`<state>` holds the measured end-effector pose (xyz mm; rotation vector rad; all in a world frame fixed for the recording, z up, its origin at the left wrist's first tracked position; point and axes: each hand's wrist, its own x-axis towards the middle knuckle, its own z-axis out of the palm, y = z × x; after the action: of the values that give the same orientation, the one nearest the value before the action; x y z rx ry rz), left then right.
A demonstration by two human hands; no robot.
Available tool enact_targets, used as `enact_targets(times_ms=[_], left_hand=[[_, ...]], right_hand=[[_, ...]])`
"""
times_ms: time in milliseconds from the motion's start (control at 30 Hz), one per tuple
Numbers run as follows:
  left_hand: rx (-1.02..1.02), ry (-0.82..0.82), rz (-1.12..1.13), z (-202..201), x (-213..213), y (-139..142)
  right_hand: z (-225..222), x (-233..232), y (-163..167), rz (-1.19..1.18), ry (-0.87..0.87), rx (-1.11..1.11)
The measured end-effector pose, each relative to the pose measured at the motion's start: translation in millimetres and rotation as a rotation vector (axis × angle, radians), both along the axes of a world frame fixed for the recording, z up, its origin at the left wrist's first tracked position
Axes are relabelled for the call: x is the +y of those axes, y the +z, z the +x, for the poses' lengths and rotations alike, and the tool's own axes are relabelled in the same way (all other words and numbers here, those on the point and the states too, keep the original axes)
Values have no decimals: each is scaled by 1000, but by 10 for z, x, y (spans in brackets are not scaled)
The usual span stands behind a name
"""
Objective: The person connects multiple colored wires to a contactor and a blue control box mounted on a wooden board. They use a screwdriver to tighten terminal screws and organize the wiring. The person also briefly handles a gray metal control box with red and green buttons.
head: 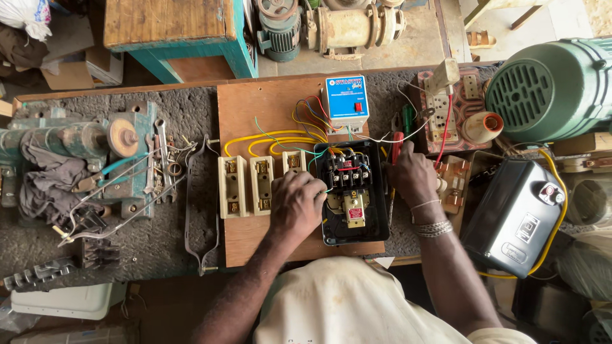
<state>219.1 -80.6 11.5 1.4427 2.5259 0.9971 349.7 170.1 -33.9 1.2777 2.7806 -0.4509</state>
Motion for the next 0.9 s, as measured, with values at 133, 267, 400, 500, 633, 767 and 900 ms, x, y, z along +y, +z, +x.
enact_targets(times_ms=[133,267,400,500,633,767,900], left_hand=[[-16,-19,-31,133,-25,-160],[34,-4,-56,196,-71,-198],[-35,-23,-127,186,-66,-162],[-39,-19,-175,230,-55,-141],[24,-3,-109,314,-60,-194],[18,26,5,369,-56,-314],[21,55,59,400,-58,-412]], right_hand=[[-36,112,-271,14,12,33],[107,139,-267,20,97,155],[191,31,104,-76,108,300],[289,-143,518,-60,132,476],[489,-496,955,-316,180,1009],[565,-806,1053,-230,302,1167],[411,-1029,830,-215,453,1181]])
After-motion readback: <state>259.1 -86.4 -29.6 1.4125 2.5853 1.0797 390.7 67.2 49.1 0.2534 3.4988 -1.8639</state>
